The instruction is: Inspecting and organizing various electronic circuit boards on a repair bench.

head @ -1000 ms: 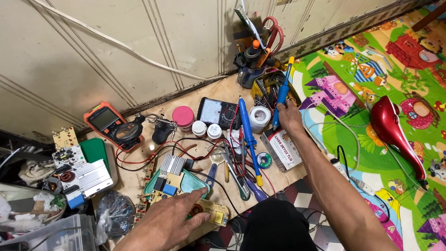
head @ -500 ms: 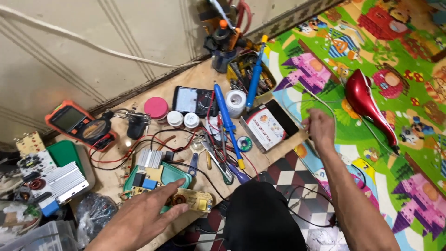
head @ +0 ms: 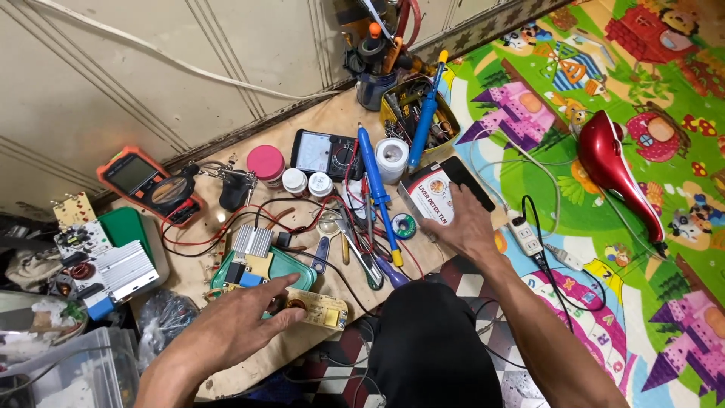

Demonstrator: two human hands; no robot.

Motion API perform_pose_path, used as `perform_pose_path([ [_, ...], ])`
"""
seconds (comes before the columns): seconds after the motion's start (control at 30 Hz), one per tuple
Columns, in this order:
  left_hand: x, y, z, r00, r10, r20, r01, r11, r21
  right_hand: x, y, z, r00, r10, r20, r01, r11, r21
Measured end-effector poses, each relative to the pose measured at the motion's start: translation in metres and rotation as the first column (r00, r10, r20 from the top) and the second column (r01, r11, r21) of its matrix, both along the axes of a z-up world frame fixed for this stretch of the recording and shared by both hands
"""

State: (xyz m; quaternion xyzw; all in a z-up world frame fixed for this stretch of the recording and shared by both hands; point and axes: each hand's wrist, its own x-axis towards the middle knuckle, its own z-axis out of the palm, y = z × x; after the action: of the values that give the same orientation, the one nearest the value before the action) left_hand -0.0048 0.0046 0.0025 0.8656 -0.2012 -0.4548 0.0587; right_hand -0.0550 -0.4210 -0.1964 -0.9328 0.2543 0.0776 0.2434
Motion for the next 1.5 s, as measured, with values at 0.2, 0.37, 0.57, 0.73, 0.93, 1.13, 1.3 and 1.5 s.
perform_pose_path([
  [0.2, -0.001, 0.004, 0.002, 1.000, -0.005, 0.011, 0.005, 0.999, -0.034, 0.004, 0.004, -0.038, 0.998, 0.058, 0.030, -0.053, 0.986, -0.159],
  [0.37, 0.002, 0.003, -0.002, 0.998, -0.062, 0.015, 0.062, 0.998, -0.024, 0.003, 0.007, -0.043, 0.995, 0.097, 0.030, -0.092, 0.985, -0.146],
  [0.57, 0.004, -0.003, -0.001, 0.998, -0.066, 0.003, 0.066, 0.997, -0.037, 0.016, 0.006, -0.052, 0.993, 0.106, 0.050, -0.099, 0.987, -0.130],
  [0.73, 0.005, -0.005, 0.002, 0.999, -0.035, -0.002, 0.035, 0.999, -0.028, 0.030, 0.008, -0.040, 0.997, 0.077, 0.005, -0.076, 0.996, -0.035],
  [0.93, 0.007, 0.007, 0.002, 1.000, 0.014, 0.006, -0.014, 0.997, -0.071, -0.021, 0.035, 0.022, 0.905, -0.148, 0.400, 0.116, 0.988, 0.102],
  [1.13, 0.007, 0.007, 0.003, 0.999, 0.030, -0.028, -0.033, 0.993, -0.116, -0.072, 0.073, -0.069, 0.889, 0.009, 0.457, -0.053, 0.995, 0.083],
  [1.3, 0.005, 0.003, 0.011, 1.000, -0.003, 0.023, 0.006, 0.993, -0.119, -0.066, 0.102, -0.054, 0.927, -0.098, 0.363, 0.026, 0.980, 0.197],
  [1.5, 0.003, 0.032, 0.024, 0.987, 0.151, 0.062, -0.141, 0.979, -0.150, -0.054, 0.122, -0.018, 0.847, -0.082, 0.525, -0.036, 0.977, 0.212],
])
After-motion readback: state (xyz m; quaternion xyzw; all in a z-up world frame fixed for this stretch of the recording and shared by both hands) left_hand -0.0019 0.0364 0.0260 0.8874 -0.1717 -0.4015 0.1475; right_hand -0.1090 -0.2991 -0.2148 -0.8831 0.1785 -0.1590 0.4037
